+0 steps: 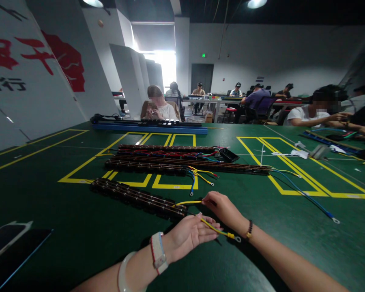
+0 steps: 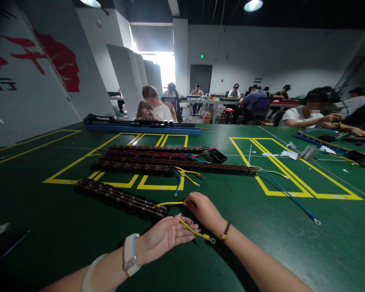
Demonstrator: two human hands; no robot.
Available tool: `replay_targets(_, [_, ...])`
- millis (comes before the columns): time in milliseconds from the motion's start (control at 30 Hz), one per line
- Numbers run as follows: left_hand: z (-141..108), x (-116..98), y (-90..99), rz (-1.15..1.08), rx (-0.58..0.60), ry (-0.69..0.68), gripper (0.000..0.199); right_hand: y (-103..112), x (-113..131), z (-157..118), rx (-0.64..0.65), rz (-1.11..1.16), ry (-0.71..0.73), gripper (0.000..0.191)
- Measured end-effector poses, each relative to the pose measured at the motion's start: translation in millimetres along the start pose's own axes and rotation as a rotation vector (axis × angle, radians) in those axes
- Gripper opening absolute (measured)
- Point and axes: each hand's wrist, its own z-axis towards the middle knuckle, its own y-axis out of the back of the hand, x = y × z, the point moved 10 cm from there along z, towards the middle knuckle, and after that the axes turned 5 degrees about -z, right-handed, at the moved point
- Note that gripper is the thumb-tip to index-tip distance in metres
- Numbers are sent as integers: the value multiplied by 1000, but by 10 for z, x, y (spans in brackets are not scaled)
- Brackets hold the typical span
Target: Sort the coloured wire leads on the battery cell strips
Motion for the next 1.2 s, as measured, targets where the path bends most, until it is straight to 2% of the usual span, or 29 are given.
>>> replay_targets(100, [-4,3,-7,1,-9,7,29,95,82,-13,-63,-101,72,8])
replay_targets(233, [-1,-7,-4,9,-32,-2,28,278,303,-46,-136,-191,245,10])
replay_targets(433, [2,-8,-7,-5,-27,-5,29,396,576,-67,-61,-241,404,17])
replay_targets(633, [25,-17,1,8,-3,-18,29,441,721,-70,-29,-281,451,24])
replay_targets(733, [30,-15,15,-5,-9,-19,28,451,627,-28,-38,-248,363,23])
replay_targets(867, [28,12,25,-2,-9,11,28,407,317,62,-28,-114,154,17])
replay_targets(1067, [20,23,0,-1,18,17,28,221,-90,145,-3,48,-58,17])
replay_targets(1200, [2,10,-17,18,-1,16,27,78,-207,135,29,73,-140,17])
